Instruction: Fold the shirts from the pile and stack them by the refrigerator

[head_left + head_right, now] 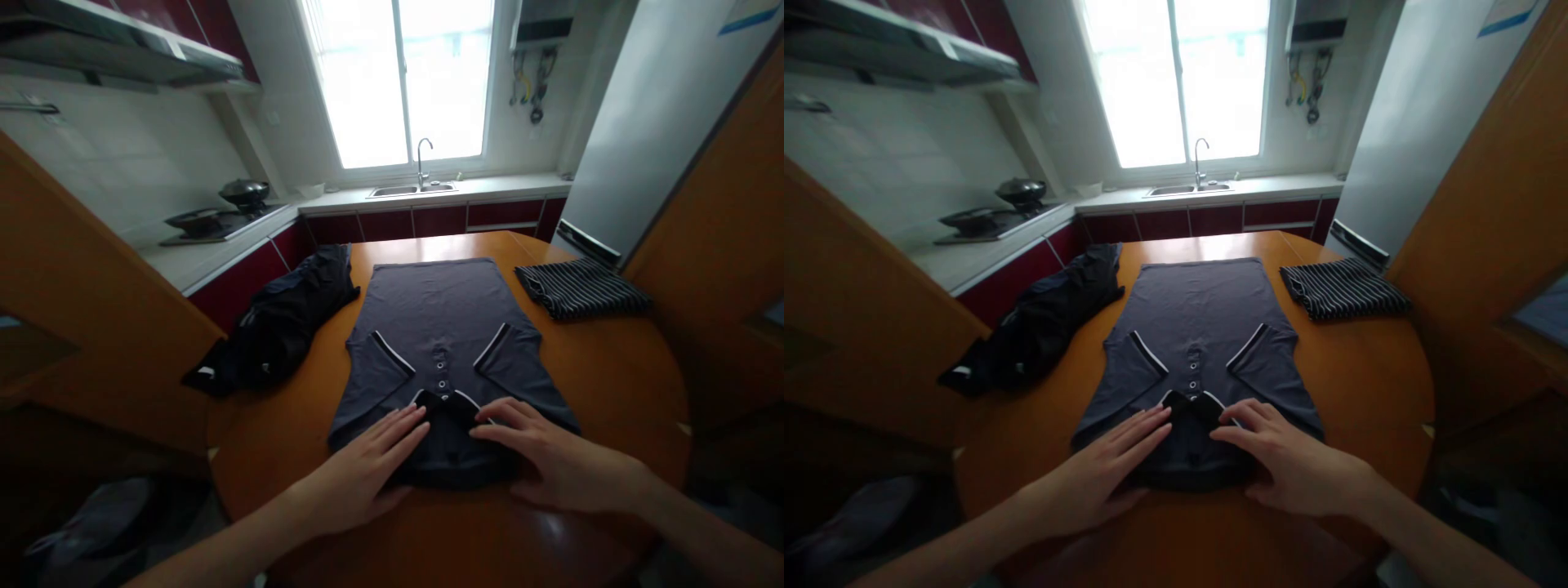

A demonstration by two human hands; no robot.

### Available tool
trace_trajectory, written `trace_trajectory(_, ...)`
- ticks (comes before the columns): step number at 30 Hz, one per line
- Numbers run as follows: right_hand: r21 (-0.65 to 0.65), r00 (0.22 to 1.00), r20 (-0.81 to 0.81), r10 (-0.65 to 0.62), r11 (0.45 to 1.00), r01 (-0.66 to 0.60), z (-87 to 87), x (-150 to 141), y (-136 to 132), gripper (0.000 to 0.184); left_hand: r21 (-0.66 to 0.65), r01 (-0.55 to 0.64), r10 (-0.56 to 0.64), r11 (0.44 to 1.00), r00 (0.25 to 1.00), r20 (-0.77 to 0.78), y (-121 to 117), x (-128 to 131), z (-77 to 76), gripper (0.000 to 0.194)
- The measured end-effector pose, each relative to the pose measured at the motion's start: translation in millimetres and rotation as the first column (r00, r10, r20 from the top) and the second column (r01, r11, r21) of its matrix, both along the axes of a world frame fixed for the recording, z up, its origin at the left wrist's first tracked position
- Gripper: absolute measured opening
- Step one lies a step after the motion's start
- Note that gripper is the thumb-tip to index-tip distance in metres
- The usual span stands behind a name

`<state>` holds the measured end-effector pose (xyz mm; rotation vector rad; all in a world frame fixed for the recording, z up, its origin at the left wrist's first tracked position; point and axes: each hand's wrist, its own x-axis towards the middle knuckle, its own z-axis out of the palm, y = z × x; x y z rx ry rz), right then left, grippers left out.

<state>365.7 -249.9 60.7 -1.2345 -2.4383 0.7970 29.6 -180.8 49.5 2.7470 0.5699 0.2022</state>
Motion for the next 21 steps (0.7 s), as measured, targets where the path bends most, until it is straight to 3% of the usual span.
trace_trajectory(2, 0.049, 0.999, 0.032, 0.014, 0.999, -0.015, -5.5, 2, -1, 0.088, -0.002, 0.012, -0.012, 1.0, 1.0, -0.018, 0, -3, -2.3, 0.084)
trace_trajectory(4, 0.055, 0.997, 0.056, 0.046, 0.997, -0.049, -10.7, 4, 0, 0.089, -0.022, 0.031, -0.032, 0.999, 0.999, -0.032, 3, -3, -1.9, 0.082)
trace_trajectory(7, 0.075, 0.997, 0.069, 0.042, 0.996, -0.047, -16.1, 5, 2, 0.073, -0.066, 0.033, -0.035, 0.997, 0.999, -0.029, 10, -2, 2.0, 0.076)
trace_trajectory(11, 0.099, 0.999, 0.013, -0.042, 0.994, 0.041, -17.4, 2, 7, 0.038, -0.176, -0.009, 0.012, 0.984, 1.0, 0.011, 21, 0, 9.7, 0.049)
trace_trajectory(16, 0.005, 0.972, -0.089, -0.219, 0.975, 0.22, -14.6, -1, 20, 0.022, -0.347, -0.186, 0.217, 0.919, 0.975, 0.054, 33, 3, 12.2, 0.024)
trace_trajectory(21, -0.071, 0.92, -0.125, -0.372, 0.928, 0.365, -17.9, -5, 42, 0.026, -0.417, -0.373, 0.403, 0.829, 0.915, -0.019, 49, 11, 6.2, 0.027)
